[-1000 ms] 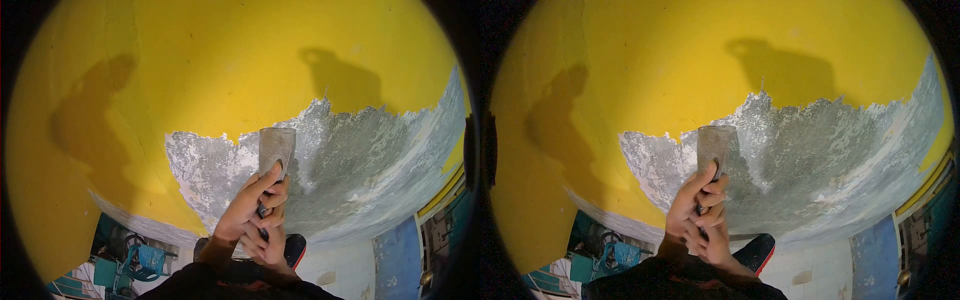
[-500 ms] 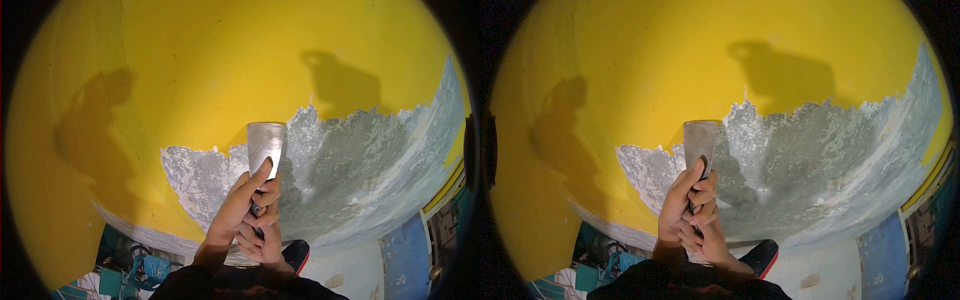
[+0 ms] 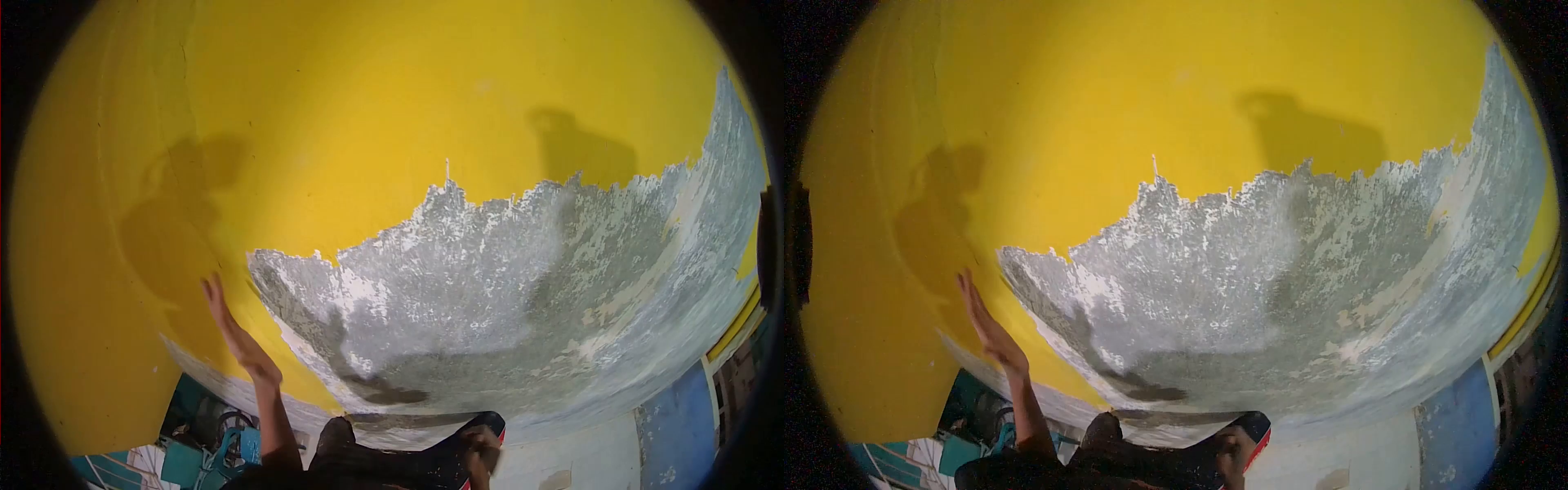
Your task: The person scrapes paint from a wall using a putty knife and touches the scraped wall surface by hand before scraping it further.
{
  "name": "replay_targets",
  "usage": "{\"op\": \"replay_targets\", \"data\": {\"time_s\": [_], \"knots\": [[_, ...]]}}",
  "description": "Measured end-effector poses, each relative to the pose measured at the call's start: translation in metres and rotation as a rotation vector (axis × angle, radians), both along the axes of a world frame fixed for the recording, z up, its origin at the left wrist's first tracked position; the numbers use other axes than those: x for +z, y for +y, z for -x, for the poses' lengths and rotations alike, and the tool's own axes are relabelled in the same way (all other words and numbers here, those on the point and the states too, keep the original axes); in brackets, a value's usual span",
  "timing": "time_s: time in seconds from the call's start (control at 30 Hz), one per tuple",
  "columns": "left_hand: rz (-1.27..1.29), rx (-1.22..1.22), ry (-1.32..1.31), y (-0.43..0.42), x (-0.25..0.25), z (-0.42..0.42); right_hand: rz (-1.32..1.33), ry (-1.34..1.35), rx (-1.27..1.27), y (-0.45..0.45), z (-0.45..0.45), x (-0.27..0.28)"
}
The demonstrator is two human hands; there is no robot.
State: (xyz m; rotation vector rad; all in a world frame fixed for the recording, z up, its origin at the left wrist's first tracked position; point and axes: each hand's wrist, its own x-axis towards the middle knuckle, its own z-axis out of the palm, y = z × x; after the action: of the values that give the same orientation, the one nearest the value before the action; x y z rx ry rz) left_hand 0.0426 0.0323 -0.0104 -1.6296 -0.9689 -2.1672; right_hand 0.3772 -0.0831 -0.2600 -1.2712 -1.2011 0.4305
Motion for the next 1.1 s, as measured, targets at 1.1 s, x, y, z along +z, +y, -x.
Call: {"op": "replay_targets", "data": {"time_s": [1.1], "knots": [[0.234, -0.509, 1.422, 0.019, -0.009, -0.158, 0.215, 0.363, -0.357, 0.006, -0.016, -0.101]]}}
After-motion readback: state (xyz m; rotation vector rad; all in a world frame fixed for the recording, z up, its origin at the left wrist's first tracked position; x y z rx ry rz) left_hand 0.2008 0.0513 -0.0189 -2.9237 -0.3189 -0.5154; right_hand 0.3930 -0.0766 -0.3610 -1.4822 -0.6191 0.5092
